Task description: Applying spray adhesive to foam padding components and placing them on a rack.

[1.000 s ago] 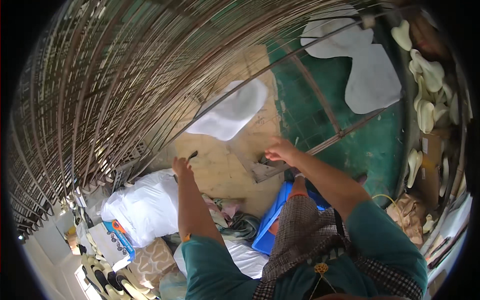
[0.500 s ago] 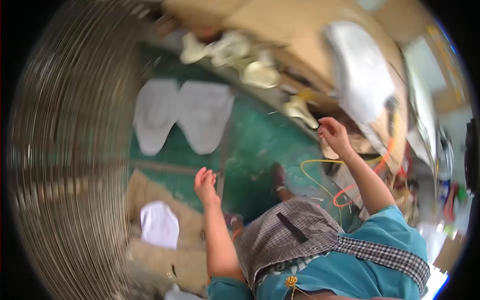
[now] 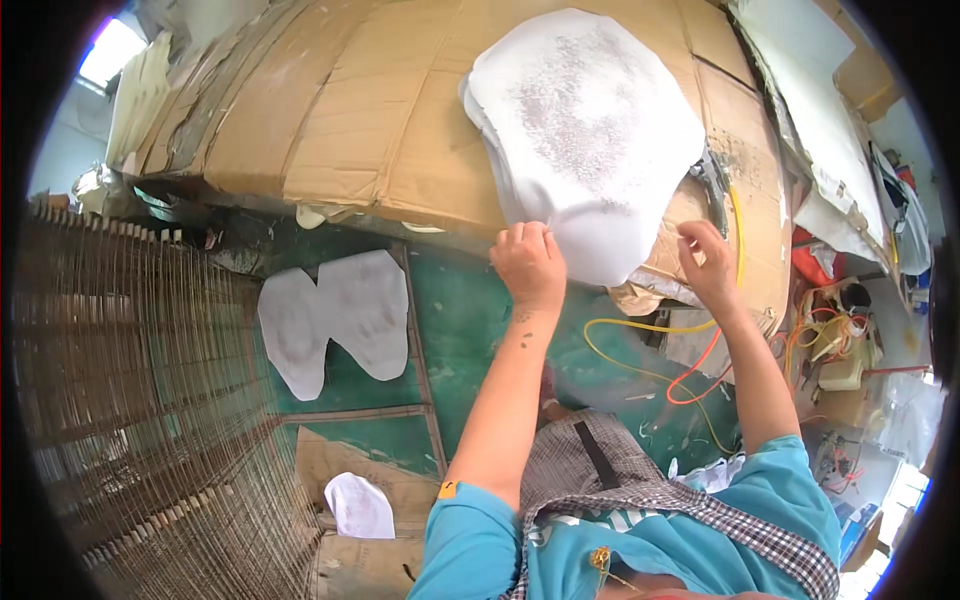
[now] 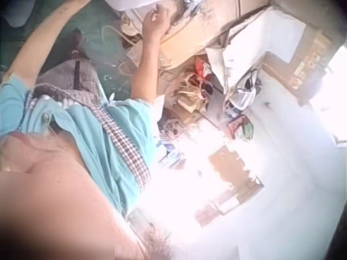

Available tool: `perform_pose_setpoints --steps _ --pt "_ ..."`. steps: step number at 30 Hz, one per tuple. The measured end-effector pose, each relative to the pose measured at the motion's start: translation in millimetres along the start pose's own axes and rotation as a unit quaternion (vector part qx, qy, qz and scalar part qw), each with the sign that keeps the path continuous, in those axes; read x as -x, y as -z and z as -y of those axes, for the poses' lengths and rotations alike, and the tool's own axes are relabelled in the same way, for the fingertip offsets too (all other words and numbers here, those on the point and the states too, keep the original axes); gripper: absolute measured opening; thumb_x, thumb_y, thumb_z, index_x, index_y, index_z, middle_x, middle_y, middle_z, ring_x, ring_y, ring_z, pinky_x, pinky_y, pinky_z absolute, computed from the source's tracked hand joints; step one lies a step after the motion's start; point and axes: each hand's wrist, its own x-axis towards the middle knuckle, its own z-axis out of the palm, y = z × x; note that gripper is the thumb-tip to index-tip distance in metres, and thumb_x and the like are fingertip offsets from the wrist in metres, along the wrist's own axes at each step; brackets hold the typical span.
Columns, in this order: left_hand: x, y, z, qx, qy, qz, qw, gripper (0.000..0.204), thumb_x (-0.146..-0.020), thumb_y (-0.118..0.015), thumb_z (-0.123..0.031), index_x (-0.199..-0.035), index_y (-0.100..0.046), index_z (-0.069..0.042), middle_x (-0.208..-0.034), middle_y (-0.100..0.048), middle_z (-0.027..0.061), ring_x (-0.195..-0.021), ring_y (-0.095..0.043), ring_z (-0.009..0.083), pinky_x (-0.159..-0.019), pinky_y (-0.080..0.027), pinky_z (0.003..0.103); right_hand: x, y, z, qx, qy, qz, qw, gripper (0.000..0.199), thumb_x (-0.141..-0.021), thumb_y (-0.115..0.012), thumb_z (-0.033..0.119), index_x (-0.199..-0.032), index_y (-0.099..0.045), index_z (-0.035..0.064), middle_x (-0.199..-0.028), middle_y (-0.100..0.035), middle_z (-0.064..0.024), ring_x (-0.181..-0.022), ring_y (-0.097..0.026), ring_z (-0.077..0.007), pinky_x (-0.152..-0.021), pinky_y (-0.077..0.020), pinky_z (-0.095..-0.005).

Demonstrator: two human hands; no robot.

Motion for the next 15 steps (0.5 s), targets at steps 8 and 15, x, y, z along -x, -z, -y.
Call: perform_pose_setpoints --steps 8,15 --pt "40 60 51 0.608 0.413 -0.051 0.676 0.030 -0.073 -0.053 0.003 -0.102 -0.047 -0.006 -0.094 -0.055 0.0065 -0.085 -0.054 0.0164 -0.073 -0.047 0.032 -89 -1 -78 -0.074 -0.147 -0.072 0.984 0.024 -0.078 -0.060 0.010 -0.100 -0.060 0.0007 -0.088 -0.062 -0.0079 -0.077 -0.058 -0.0150 -0.069 -0.0465 -0.0264" --pt "86 62 89 0.632 0.427 -0.039 0.646 0.056 -0.061 -0.052 0.006 -0.116 -0.044 -0.001 -0.094 -0.057 0.0083 -0.079 -0.057 0.0165 -0.069 -0.047 0.027 -189 -126 -55 0.114 -0.152 0.077 0.979 0.038 -0.073 -0.062 0.025 -0.102 -0.060 0.0004 -0.092 -0.063 -0.0160 -0.086 -0.060 -0.0238 -0.074 -0.0467 -0.0387"
